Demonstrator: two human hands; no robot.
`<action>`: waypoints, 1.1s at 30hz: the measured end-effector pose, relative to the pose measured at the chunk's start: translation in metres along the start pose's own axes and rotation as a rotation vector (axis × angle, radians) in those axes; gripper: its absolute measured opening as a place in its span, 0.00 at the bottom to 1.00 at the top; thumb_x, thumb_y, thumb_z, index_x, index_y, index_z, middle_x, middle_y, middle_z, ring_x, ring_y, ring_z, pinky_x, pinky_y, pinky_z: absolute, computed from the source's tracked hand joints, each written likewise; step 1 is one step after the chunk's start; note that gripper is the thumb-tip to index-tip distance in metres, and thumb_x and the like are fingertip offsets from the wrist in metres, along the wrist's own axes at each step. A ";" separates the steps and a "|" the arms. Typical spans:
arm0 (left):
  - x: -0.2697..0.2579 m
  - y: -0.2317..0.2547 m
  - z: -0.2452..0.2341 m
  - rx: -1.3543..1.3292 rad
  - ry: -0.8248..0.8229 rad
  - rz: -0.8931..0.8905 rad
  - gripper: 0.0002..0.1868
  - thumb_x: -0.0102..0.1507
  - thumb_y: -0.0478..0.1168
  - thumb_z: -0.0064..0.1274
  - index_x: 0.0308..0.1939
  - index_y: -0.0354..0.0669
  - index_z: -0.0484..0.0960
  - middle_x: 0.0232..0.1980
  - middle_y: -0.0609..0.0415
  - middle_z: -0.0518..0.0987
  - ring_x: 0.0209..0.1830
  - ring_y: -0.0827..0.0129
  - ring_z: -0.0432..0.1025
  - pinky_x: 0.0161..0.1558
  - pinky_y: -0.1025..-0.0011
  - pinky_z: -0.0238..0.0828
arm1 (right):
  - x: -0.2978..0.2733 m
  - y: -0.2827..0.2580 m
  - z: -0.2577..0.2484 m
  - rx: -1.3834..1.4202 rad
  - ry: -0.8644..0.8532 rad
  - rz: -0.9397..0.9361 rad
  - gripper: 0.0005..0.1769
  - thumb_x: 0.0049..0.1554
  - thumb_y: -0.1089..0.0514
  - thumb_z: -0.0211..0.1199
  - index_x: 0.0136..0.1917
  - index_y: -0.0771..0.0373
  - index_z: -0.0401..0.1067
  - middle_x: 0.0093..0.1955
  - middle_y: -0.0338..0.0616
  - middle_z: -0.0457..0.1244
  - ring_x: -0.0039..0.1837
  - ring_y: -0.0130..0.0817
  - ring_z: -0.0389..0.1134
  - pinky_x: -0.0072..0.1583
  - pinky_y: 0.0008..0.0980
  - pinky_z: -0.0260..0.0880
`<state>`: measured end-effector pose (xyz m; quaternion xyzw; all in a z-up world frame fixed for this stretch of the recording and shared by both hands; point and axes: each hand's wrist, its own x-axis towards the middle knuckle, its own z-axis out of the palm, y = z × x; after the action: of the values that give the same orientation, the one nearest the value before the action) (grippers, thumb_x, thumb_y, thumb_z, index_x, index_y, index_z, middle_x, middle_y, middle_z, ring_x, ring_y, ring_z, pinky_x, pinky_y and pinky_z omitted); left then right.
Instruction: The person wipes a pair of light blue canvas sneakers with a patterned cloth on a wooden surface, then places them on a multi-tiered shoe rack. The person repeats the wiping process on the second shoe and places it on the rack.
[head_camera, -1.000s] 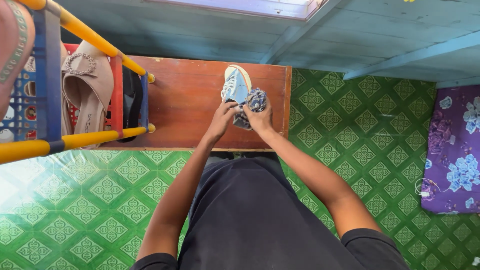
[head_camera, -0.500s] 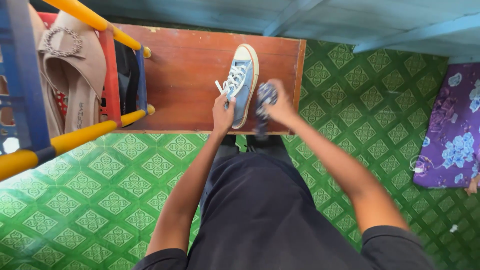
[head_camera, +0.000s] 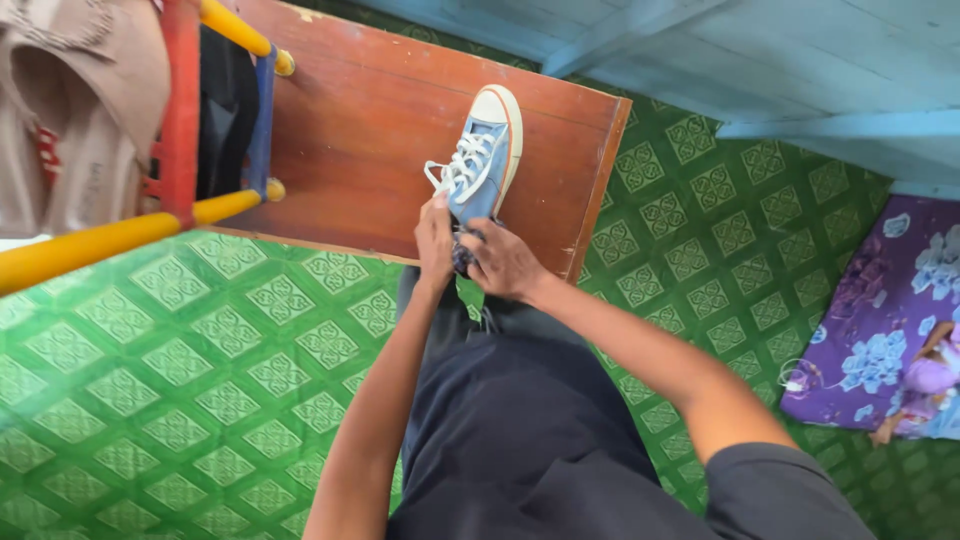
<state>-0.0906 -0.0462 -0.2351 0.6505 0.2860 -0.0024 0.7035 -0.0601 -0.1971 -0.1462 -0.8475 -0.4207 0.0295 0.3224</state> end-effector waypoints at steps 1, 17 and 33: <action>-0.006 0.003 -0.001 -0.037 0.019 -0.061 0.22 0.74 0.47 0.40 0.57 0.33 0.81 0.50 0.41 0.79 0.47 0.58 0.71 0.52 0.63 0.68 | -0.002 0.010 0.005 -0.009 -0.037 -0.053 0.24 0.53 0.55 0.64 0.61 0.54 0.62 0.58 0.53 0.60 0.54 0.51 0.66 0.55 0.47 0.70; -0.018 -0.002 0.006 0.698 0.245 0.496 0.08 0.68 0.35 0.51 0.35 0.38 0.72 0.28 0.42 0.75 0.33 0.45 0.71 0.41 0.54 0.67 | 0.076 0.120 -0.092 -0.234 0.128 -0.030 0.08 0.64 0.59 0.59 0.57 0.58 0.70 0.51 0.51 0.62 0.49 0.52 0.67 0.50 0.47 0.70; -0.041 -0.012 0.062 0.966 0.259 0.635 0.05 0.66 0.36 0.52 0.35 0.45 0.75 0.20 0.56 0.71 0.21 0.63 0.69 0.34 0.64 0.62 | 0.136 0.140 -0.107 0.015 0.268 0.194 0.09 0.60 0.62 0.66 0.55 0.61 0.75 0.52 0.51 0.63 0.49 0.49 0.70 0.50 0.43 0.73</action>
<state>-0.1044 -0.1200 -0.2305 0.9458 0.1274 0.1578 0.2536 0.1591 -0.2147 -0.1119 -0.8780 -0.2897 -0.0497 0.3777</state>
